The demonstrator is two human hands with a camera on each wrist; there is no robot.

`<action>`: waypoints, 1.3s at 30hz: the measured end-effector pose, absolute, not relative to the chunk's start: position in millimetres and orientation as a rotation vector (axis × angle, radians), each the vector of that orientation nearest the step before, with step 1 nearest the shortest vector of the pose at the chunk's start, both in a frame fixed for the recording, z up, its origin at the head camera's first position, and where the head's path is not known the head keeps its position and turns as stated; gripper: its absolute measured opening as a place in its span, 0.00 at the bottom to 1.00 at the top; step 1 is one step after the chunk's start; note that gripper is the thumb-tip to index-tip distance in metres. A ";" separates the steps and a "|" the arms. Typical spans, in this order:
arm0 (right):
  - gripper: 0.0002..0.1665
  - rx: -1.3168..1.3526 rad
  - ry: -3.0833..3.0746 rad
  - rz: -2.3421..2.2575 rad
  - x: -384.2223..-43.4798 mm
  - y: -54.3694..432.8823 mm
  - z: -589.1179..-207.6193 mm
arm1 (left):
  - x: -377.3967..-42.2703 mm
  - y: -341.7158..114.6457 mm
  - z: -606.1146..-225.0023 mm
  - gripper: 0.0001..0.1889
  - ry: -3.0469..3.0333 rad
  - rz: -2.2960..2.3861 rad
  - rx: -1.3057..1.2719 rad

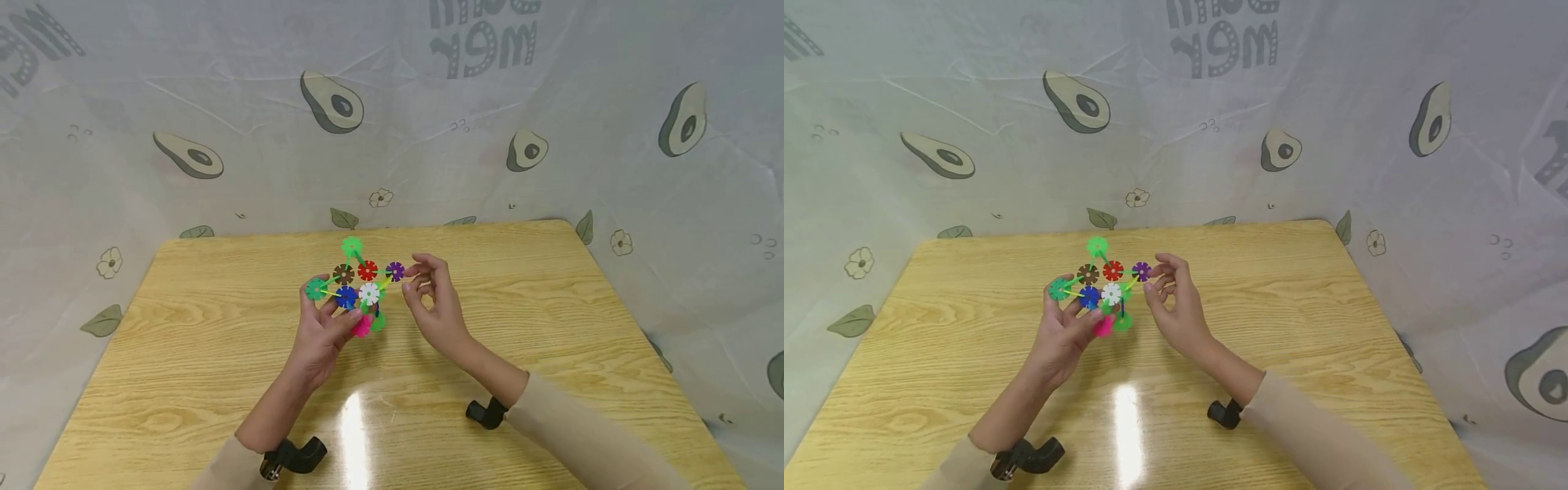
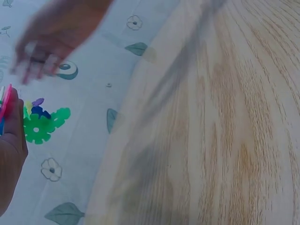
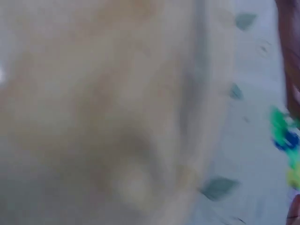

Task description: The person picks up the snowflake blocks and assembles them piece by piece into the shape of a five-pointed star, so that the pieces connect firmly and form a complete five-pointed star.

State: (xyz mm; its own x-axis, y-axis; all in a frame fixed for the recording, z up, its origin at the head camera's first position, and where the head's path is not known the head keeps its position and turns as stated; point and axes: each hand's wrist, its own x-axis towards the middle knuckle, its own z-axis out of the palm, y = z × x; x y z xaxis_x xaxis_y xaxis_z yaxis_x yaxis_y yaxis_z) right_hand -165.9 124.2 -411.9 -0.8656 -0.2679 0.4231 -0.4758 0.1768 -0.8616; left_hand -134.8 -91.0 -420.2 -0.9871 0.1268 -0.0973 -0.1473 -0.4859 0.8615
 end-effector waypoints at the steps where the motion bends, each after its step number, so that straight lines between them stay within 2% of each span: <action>1: 0.30 0.655 -2.256 1.858 -162.3 123.1 -419.7 | -134.8 -91.3 -419.8 0.40 1.488 2.583 -0.036; 4: 0.34 0.527 -2.301 2.175 -152.9 119.2 -439.6 | -134.2 -91.7 -419.0 0.40 1.452 2.599 -0.040; 8: 0.40 0.495 -2.259 2.611 -146.0 109.3 -450.3 | -133.8 -91.0 -417.6 0.39 1.395 2.626 -0.033; 14: 0.39 0.381 -1.882 3.046 -144.7 93.4 -443.0 | -134.2 -90.3 -417.3 0.38 1.321 2.644 -0.044; 28: 0.31 0.158 -1.839 2.926 -146.0 90.1 -434.8 | -133.4 -94.5 -418.6 0.39 1.412 2.629 -0.090; 39: 0.30 0.187 -1.920 2.913 -148.1 101.2 -428.4 | -134.0 -98.1 -424.9 0.42 1.519 2.600 0.038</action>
